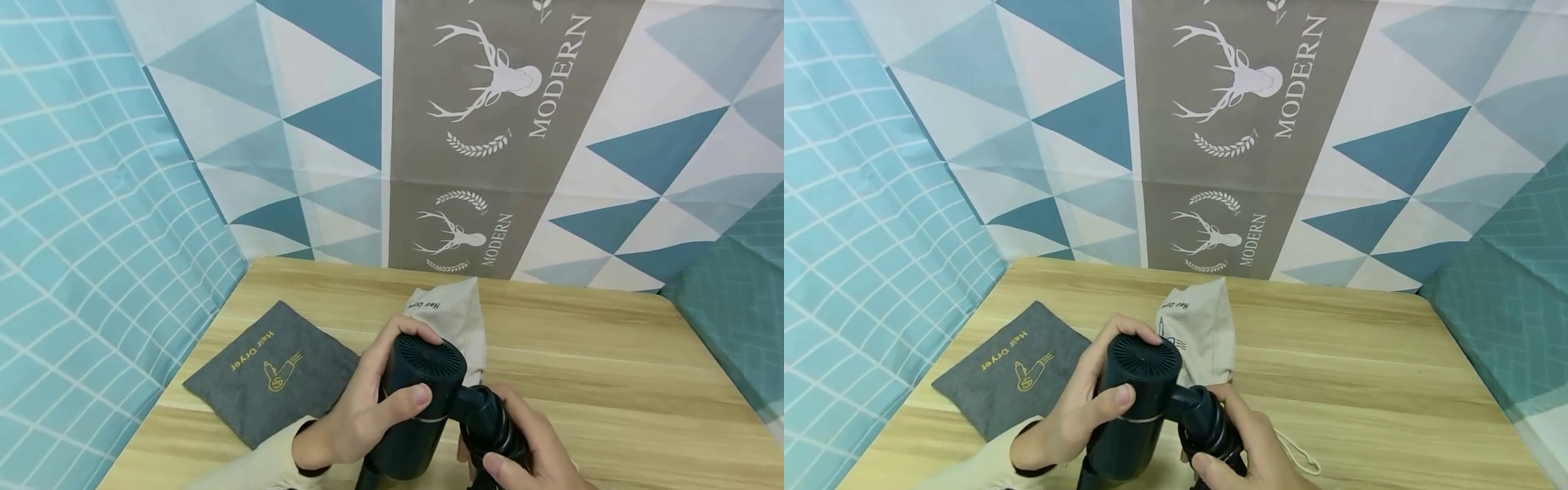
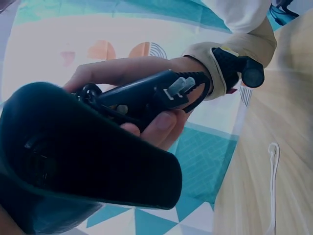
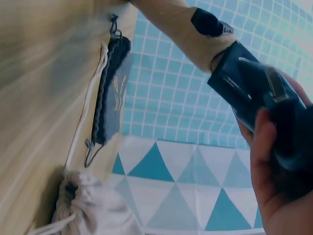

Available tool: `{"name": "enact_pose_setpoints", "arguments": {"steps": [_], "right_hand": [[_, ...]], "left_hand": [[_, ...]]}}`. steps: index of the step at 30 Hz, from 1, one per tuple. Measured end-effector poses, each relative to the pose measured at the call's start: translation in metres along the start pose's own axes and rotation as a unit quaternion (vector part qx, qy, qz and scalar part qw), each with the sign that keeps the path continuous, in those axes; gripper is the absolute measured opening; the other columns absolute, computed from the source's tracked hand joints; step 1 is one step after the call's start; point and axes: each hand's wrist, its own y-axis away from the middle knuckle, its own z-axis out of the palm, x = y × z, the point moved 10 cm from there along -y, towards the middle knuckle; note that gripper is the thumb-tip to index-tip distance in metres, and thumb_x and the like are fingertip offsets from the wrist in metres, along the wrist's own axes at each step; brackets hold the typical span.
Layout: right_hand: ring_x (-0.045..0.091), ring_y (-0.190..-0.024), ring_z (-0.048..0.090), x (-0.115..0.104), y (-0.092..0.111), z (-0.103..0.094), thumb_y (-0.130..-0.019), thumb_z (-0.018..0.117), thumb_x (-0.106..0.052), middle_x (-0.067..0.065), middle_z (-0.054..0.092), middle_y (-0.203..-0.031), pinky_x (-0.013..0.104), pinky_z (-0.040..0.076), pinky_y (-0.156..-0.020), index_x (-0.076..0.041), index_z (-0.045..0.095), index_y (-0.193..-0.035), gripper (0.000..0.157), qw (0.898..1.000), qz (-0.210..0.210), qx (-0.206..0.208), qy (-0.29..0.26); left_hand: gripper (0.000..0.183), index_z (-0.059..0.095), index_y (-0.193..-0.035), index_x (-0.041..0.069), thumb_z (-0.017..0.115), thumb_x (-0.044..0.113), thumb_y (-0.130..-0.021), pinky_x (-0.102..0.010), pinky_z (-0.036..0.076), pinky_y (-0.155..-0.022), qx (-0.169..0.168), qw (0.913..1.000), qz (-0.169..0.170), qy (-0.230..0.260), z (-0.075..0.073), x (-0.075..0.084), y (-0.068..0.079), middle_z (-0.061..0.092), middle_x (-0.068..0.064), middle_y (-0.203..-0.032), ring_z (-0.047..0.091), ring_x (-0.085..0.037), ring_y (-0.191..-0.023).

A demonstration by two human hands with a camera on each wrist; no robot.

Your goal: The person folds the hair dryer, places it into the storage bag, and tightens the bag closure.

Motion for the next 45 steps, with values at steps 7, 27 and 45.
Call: {"name": "enact_pose_setpoints", "arguments": {"steps": [7, 27, 45], "right_hand": [[0.017, -0.063, 0.059, -0.003, -0.001, -0.003, -0.083, 0.035, 0.015, 0.012, 0.058, -0.079, 0.031, 0.05, -0.053, 0.006, 0.034, -0.124, 0.043, 0.999, -0.025, 0.041, 0.021], [0.016, -0.06, 0.058, 0.001, 0.0, -0.006, -0.085, 0.037, 0.013, 0.01, 0.058, -0.076, 0.029, 0.049, -0.052, 0.009, 0.037, -0.122, 0.038, 0.991, -0.067, 0.101, 0.052], [0.018, -0.059, 0.059, -0.002, 0.003, -0.005, -0.088, 0.036, 0.01, 0.011, 0.058, -0.075, 0.03, 0.049, -0.052, 0.01, 0.04, -0.122, 0.034, 0.982, -0.062, 0.165, 0.061]], "left_hand": [[0.035, 0.036, -0.118, 0.001, 0.048, 0.014, -0.089, -0.037, 0.051, -0.066, 0.017, 0.9998, 0.008, -0.005, -0.003, -0.008, 0.0, 0.05, -0.017, -0.101, 0.056, -0.021, -0.081], [0.032, 0.04, -0.117, 0.006, 0.05, 0.016, -0.088, -0.037, 0.052, -0.062, 0.044, 0.9982, -0.002, -0.04, -0.009, -0.018, 0.0, 0.055, -0.014, -0.095, 0.059, -0.02, -0.076], [0.032, 0.04, -0.116, -0.001, 0.048, 0.012, -0.087, -0.037, 0.052, -0.066, 0.068, 0.9956, 0.047, -0.042, -0.006, 0.0, 0.001, 0.054, -0.017, -0.098, 0.058, -0.021, -0.082]]}}
